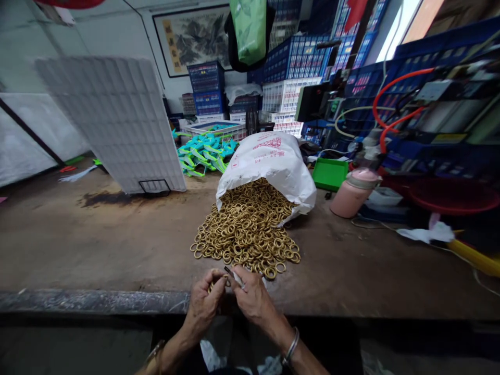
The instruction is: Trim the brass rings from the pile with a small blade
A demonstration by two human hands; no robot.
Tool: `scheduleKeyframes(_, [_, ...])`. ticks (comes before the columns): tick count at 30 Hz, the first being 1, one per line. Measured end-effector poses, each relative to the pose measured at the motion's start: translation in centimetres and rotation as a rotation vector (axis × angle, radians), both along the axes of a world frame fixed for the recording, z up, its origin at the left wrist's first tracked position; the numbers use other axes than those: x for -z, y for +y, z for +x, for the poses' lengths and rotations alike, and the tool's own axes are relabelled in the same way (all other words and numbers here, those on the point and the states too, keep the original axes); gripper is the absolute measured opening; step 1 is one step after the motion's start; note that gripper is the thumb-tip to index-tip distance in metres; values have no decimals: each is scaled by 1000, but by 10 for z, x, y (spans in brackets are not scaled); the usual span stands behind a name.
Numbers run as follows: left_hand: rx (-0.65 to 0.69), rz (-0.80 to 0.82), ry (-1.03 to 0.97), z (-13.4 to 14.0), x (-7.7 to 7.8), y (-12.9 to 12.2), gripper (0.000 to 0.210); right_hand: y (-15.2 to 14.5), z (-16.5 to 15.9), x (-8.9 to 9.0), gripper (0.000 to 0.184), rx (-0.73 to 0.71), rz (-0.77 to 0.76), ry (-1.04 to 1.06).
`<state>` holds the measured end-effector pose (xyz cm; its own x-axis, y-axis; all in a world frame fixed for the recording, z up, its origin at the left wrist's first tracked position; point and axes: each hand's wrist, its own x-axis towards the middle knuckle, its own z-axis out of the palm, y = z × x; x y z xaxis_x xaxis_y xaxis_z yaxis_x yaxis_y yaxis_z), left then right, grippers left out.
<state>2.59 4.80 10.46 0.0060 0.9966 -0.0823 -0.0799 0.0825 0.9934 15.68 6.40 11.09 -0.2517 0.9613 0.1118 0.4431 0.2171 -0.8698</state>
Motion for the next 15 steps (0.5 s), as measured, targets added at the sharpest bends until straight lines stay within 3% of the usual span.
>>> scheduleKeyframes(4, [-62, 0, 21, 0, -2, -5, 17, -1, -4, 0, 32, 36, -120, 121])
scheduleKeyframes(11, [-73, -6, 71, 7, -6, -13, 19, 0, -9, 17, 32, 41, -560, 450])
scheduleKeyframes(15, [-60, -62, 44, 10, -10, -15, 22, 5, -6, 20, 27, 49, -474, 424])
